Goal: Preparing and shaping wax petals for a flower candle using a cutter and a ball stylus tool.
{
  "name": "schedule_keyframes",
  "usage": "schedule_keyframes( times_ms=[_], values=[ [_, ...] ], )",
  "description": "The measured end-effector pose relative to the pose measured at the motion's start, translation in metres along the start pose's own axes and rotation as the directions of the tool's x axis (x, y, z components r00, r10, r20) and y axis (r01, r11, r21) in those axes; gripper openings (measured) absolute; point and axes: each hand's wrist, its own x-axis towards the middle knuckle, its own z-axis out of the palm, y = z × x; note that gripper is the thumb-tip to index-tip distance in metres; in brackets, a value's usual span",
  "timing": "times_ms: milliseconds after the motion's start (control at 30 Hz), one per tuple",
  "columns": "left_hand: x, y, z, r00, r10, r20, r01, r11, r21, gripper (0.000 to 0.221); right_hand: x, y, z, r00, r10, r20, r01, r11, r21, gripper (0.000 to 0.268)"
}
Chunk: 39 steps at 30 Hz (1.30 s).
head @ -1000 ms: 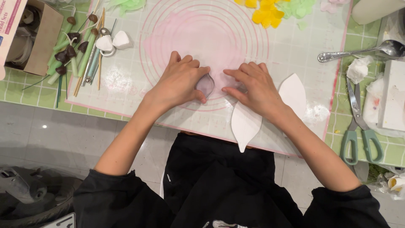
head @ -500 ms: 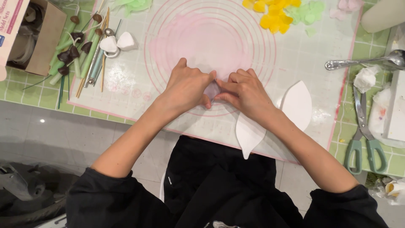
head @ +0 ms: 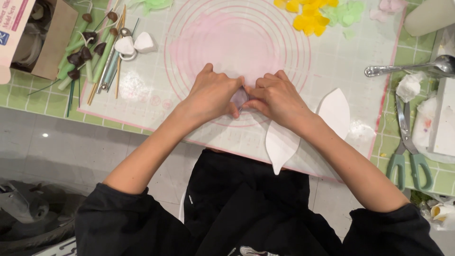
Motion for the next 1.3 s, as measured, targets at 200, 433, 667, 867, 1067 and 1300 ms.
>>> schedule_keyframes(
  times_ms=[200, 433, 667, 867, 1067, 1300],
  values=[
    [-0.005, -0.004, -0.006, 0.999, -0.032, -0.014, 0.031, 0.994, -0.103, 0.078, -0.019, 0.006, -0.021, 0.992, 0.088, -0.089, -0.086, 0.996, 0.025, 0.069],
    [-0.007, -0.002, -0.014, 0.999, -0.004, 0.049, 0.016, 0.972, -0.235, 0.072, -0.026, 0.015, -0.037, 0.850, 0.514, 0.114, -0.517, 0.856, -0.007, 0.124],
    [-0.018, 0.002, -0.012, 1.000, -0.018, -0.019, 0.012, 0.964, -0.264, 0.068, -0.031, 0.021, -0.025, 0.864, 0.488, 0.122, -0.483, 0.873, -0.066, 0.129],
    [-0.028, 0.005, -0.013, 0.996, -0.021, -0.087, -0.004, 0.960, -0.280, 0.070, -0.034, 0.024, -0.021, 0.887, 0.449, 0.108, -0.441, 0.893, -0.088, 0.132],
    [-0.041, 0.010, -0.014, 0.972, 0.012, -0.234, -0.068, 0.969, -0.237, 0.072, -0.031, 0.020, -0.023, 0.875, 0.469, 0.122, -0.456, 0.882, -0.120, 0.134],
    [-0.066, -0.002, -0.055, 0.964, -0.058, -0.258, -0.029, 0.946, -0.323, 0.075, -0.032, 0.022, -0.021, 0.888, 0.446, 0.112, -0.433, 0.893, -0.124, 0.131]
  ],
)
